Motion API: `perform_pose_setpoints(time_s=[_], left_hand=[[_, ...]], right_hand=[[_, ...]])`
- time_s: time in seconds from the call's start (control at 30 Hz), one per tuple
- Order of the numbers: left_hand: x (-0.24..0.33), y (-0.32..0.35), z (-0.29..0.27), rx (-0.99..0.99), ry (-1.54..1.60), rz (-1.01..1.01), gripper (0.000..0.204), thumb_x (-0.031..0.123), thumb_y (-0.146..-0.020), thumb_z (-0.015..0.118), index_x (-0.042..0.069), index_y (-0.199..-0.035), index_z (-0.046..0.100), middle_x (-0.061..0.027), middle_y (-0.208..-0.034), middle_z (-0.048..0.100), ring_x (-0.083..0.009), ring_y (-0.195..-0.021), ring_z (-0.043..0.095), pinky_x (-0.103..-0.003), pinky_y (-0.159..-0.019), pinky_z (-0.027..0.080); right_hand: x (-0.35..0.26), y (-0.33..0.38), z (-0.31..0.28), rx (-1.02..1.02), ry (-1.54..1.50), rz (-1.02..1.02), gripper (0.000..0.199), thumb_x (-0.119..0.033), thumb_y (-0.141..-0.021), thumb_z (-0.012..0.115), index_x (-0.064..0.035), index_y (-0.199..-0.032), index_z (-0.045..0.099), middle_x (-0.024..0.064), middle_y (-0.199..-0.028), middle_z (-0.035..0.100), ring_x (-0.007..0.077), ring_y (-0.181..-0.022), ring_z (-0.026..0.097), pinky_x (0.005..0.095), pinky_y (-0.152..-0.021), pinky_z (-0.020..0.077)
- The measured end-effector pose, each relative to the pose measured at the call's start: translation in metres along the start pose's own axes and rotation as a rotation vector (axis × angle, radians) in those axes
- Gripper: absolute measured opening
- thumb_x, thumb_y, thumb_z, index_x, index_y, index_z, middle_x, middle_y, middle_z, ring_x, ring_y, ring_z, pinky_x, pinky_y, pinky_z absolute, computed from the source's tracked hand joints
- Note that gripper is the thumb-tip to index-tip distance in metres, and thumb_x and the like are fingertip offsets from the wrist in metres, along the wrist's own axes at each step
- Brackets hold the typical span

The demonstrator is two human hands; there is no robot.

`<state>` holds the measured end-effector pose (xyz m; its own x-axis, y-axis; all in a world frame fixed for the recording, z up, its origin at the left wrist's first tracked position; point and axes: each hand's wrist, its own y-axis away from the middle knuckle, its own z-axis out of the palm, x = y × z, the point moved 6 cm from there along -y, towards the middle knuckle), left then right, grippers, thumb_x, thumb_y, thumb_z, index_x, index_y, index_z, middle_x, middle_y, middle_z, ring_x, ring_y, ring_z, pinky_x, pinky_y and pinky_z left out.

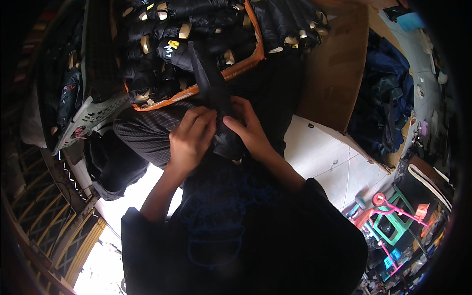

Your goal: The person wraps a dark garment tightly around a cylindrical object, secures it with a yellow band, and places it into a crate. They repeat this process with another garment, organizing the wrapped items in the crate.

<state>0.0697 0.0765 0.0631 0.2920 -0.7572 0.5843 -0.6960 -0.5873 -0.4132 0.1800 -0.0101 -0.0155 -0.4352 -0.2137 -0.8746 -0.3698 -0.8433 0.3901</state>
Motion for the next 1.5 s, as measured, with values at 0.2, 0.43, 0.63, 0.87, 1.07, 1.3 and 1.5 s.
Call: perform_pose_setpoints(time_s=[0.2, 0.43, 0.63, 0.87, 1.07, 1.3, 1.5], left_hand=[[-0.007, 0.016, 0.023, -0.101, 0.097, -0.055, 0.025, -0.01, -0.075, 0.068, 0.0, -0.095, 0.056, -0.0128, -0.095, 0.06, -0.0315, -0.082, 0.062, -0.04, -0.073, 0.053], [0.011, 0.035, 0.032, -0.084, 0.119, 0.088, 0.03, -0.013, -0.069, 0.068, 0.001, -0.093, 0.057, -0.0118, -0.092, 0.059, -0.0323, -0.091, 0.057, -0.041, -0.082, 0.048], [0.009, 0.05, 0.023, -0.058, 0.236, -0.026, 0.025, -0.014, -0.073, 0.064, 0.0, -0.093, 0.057, -0.0131, -0.092, 0.059, -0.031, -0.087, 0.057, -0.039, -0.077, 0.047], [0.0, 0.045, 0.011, -0.073, 0.246, -0.099, 0.021, -0.005, -0.076, 0.068, 0.0, -0.096, 0.061, -0.013, -0.094, 0.06, -0.0279, -0.087, 0.06, -0.038, -0.075, 0.048], [0.012, 0.031, -0.001, -0.085, 0.098, 0.052, 0.027, -0.002, -0.067, 0.079, 0.003, -0.092, 0.069, -0.0088, -0.093, 0.061, -0.026, -0.086, 0.061, -0.037, -0.075, 0.047], [0.009, 0.038, 0.01, -0.064, 0.104, 0.081, 0.029, 0.003, -0.07, 0.08, 0.006, -0.097, 0.07, -0.0062, -0.095, 0.06, -0.0235, -0.084, 0.063, -0.036, -0.071, 0.051], [0.011, 0.028, 0.01, -0.121, 0.078, 0.039, 0.026, 0.0, -0.072, 0.079, 0.003, -0.096, 0.071, -0.0086, -0.095, 0.062, -0.0231, -0.083, 0.067, -0.033, -0.065, 0.055]], right_hand=[[0.017, 0.009, -0.008, 0.001, 0.1, 0.104, 0.052, -0.02, -0.09, 0.064, 0.0027, -0.131, 0.043, 0.017, -0.12, 0.057, 0.023, -0.11, 0.058, 0.0347, -0.094, 0.0452], [0.042, 0.038, -0.015, 0.146, 0.179, 0.123, 0.05, -0.022, -0.089, 0.06, 0.0037, -0.128, 0.044, 0.0215, -0.119, 0.056, 0.028, -0.115, 0.054, 0.0372, -0.099, 0.0415], [0.039, 0.047, -0.01, 0.038, 0.087, 0.136, 0.057, -0.024, -0.09, 0.062, 0.0005, -0.135, 0.037, 0.0181, -0.124, 0.052, 0.0239, -0.115, 0.053, 0.0363, -0.099, 0.0418], [0.036, 0.046, -0.009, -0.092, -0.166, 0.167, 0.068, -0.021, -0.09, 0.067, -0.0042, -0.141, 0.025, 0.017, -0.125, 0.051, 0.021, -0.117, 0.051, 0.0356, -0.1, 0.0418], [0.023, 0.045, -0.004, -0.046, 0.036, 0.066, 0.065, -0.015, -0.089, 0.067, -0.0032, -0.139, 0.026, 0.0186, -0.129, 0.047, 0.0225, -0.121, 0.048, 0.0363, -0.102, 0.0394], [0.023, 0.045, -0.008, 0.027, 0.051, -0.019, 0.065, -0.012, -0.089, 0.066, -0.0025, -0.14, 0.027, 0.0194, -0.133, 0.044, 0.0243, -0.125, 0.045, 0.0365, -0.106, 0.0363], [0.012, 0.041, -0.011, 0.097, 0.251, -0.124, 0.064, -0.013, -0.086, 0.069, 0.0, -0.138, 0.035, 0.0193, -0.127, 0.053, 0.0238, -0.12, 0.053, 0.036, -0.101, 0.0415]])
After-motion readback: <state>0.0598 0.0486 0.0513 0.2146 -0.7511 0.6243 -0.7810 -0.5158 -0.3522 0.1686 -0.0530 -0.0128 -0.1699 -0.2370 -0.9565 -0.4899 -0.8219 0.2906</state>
